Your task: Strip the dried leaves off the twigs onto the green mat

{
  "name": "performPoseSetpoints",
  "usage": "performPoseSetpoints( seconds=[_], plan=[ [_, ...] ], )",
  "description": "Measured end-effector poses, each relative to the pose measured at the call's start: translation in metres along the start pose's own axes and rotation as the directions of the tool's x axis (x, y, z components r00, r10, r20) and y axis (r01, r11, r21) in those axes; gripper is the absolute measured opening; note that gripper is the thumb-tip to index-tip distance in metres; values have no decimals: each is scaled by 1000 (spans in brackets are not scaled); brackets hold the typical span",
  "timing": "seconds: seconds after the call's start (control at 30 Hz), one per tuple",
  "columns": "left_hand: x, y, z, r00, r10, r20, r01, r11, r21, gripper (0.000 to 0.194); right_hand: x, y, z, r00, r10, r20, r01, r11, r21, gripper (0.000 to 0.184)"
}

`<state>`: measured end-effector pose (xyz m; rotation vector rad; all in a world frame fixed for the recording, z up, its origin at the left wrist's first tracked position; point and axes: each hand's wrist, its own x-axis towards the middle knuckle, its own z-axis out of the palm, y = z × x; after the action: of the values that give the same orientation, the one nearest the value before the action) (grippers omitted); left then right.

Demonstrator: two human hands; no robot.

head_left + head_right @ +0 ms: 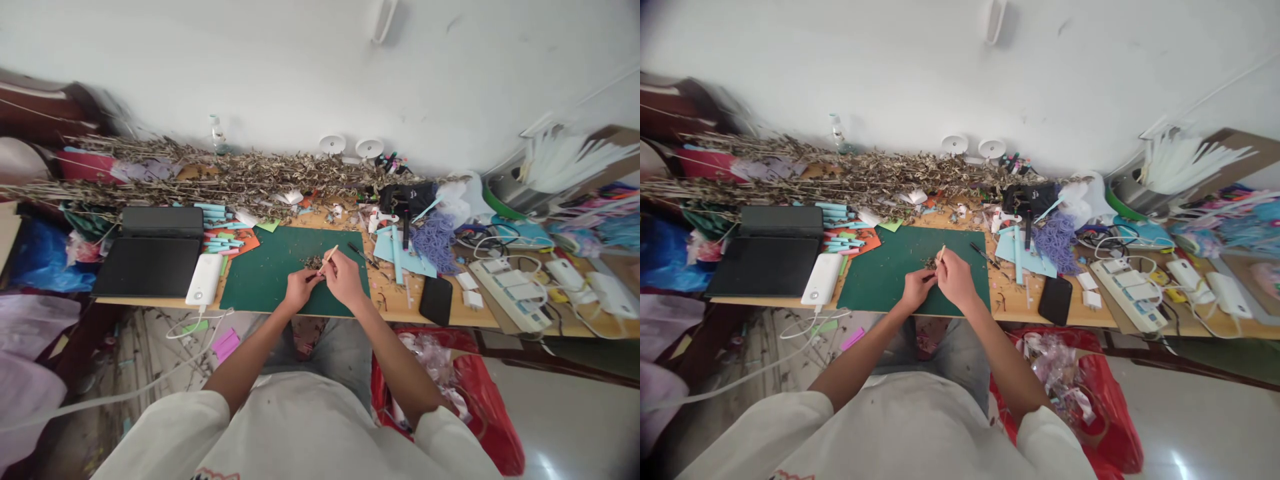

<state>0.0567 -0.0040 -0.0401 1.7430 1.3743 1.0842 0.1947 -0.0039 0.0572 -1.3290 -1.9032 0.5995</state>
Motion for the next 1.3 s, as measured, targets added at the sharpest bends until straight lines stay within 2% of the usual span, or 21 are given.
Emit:
performPoseSetpoints(
  seconds=[0.23,0.67,1.1,1.23,1.3],
  plan=[
    [1,1,0,1000,-27,2,27,999,-19,13,-1,5,5,998,50,-49,-48,998,43,9],
    [1,-1,0,1000,5,-7,-5,1000,-29,13,4,0,0,1000,4,7,-3,1000,-16,9],
    [1,1,0,1000,-16,-16,15,999,-33,16,-3,6,1,999,14,-42,-15,1000,-15,11],
    [0,3,0,1000,-17,-10,16,999,-29,16,-2,0,-4,999,10,-35,-8,998,61,11],
    [0,5,0,999,-38,-25,36,997,-62,17,0,-1,-17,991,53,-122,-36,990,136,12]
  ],
)
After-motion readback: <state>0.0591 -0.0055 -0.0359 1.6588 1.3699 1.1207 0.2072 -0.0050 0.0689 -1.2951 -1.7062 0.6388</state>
